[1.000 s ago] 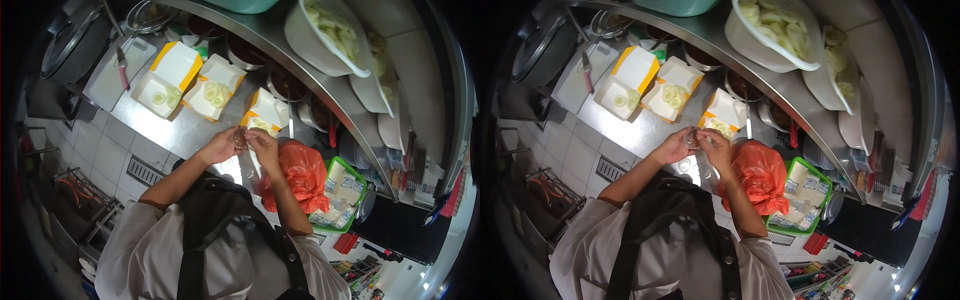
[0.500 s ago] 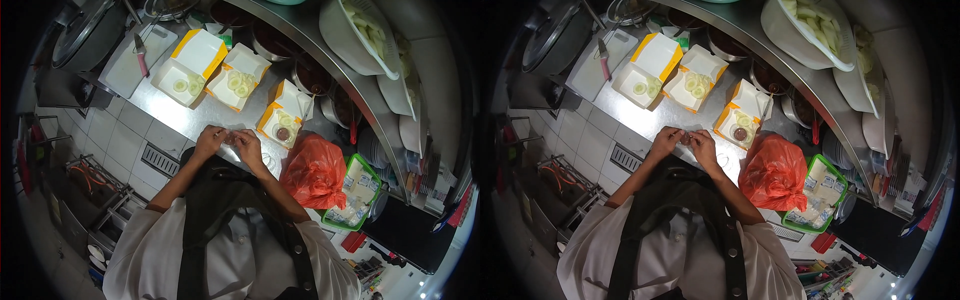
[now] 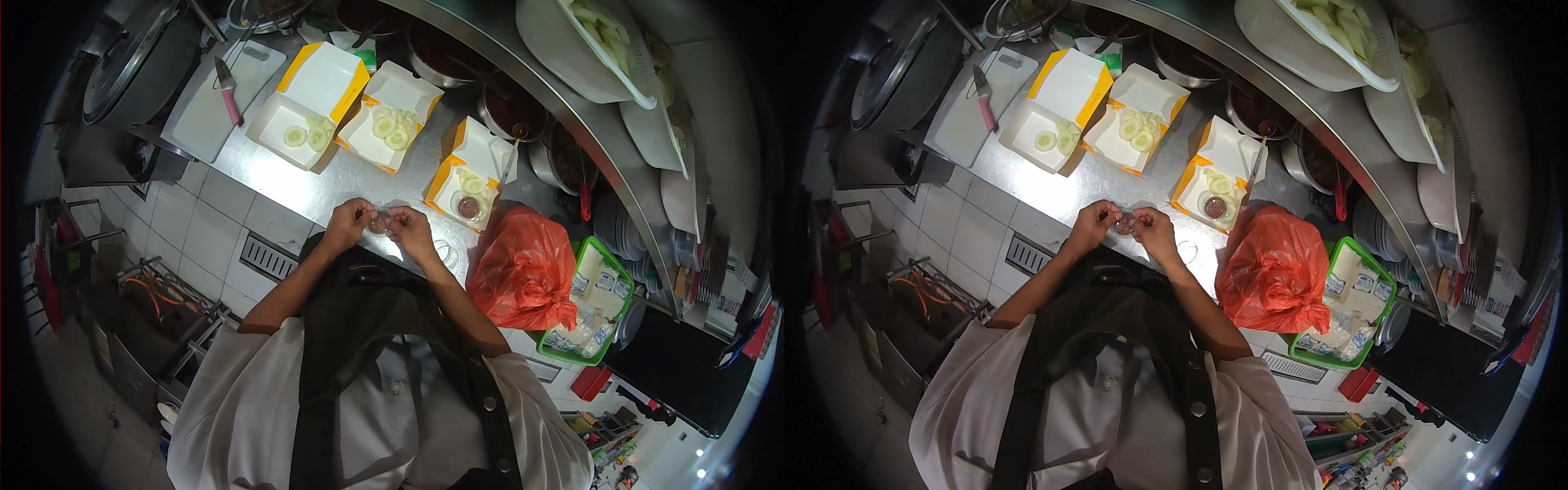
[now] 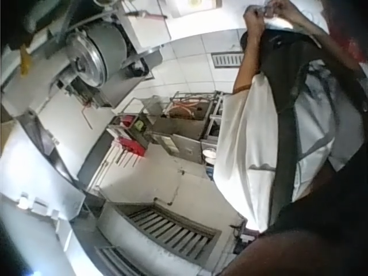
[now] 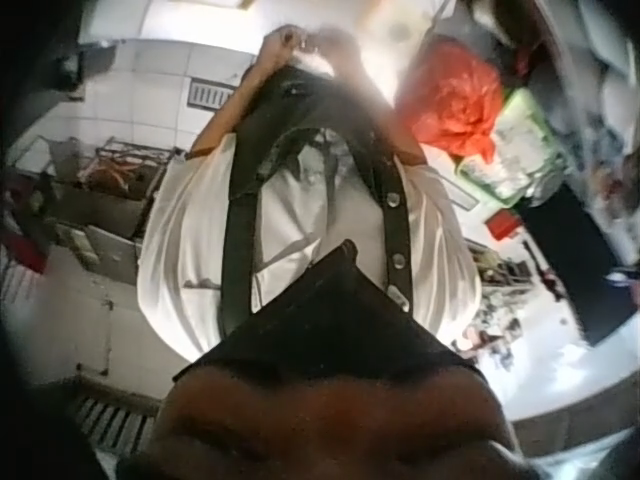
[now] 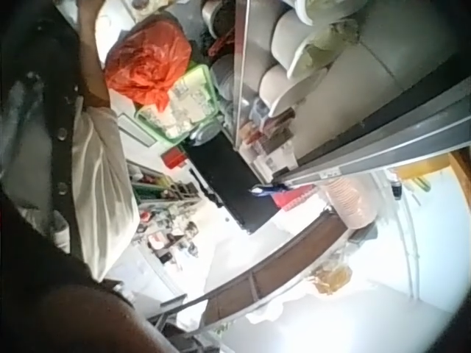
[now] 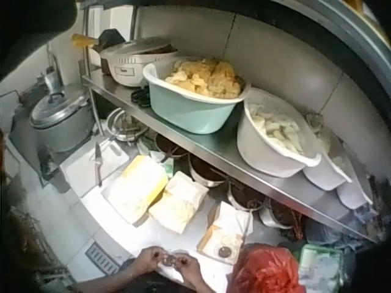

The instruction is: Preparing and assembling takeout meal boxes with fried egg, cucumber, and sauce.

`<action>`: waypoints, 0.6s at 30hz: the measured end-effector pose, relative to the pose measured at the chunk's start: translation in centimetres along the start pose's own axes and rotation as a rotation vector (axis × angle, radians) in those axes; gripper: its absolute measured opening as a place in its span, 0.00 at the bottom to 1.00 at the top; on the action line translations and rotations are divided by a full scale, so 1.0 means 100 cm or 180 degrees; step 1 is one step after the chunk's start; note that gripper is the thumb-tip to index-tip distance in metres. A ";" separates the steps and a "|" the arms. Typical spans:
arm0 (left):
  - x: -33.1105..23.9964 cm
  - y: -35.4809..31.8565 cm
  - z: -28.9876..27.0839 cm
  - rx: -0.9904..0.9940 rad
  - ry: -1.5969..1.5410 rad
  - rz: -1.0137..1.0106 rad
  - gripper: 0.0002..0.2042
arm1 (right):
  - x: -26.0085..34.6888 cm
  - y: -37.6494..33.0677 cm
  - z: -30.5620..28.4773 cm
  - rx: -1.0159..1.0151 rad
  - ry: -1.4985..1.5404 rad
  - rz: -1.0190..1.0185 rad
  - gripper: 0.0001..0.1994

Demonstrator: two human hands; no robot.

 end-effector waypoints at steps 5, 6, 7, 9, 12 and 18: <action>-0.012 0.002 -0.001 -0.0016 0.0731 0.0443 0.07 | 0.005 0.005 0.002 0.0019 -0.0196 -0.0205 0.06; -0.014 0.003 -0.001 0.0040 0.0769 0.0392 0.08 | 0.000 0.007 0.001 0.0023 -0.0202 -0.0216 0.06; -0.015 0.003 -0.001 0.0032 0.0770 0.0405 0.08 | -0.003 0.010 0.000 -0.0021 -0.0299 -0.0308 0.05; -0.009 0.000 -0.002 0.0220 0.0281 0.0138 0.08 | -0.003 0.011 0.002 -0.0042 -0.0406 -0.0413 0.05; 0.001 -0.002 -0.005 0.0407 -0.0079 -0.0586 0.09 | 0.000 0.010 0.004 -0.0026 -0.0381 -0.0400 0.04; 0.008 0.002 -0.001 0.0308 -0.0208 -0.0132 0.09 | 0.000 0.010 0.003 0.0047 -0.0245 -0.0284 0.03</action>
Point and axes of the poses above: each hand's wrist, its own y-axis towards the middle knuckle, its own z-axis out of the palm, x = y × z, the point moved 3 cm from there along y, towards the middle knuckle, and after that the axes turned 6 degrees about z, right-handed, at the moved point
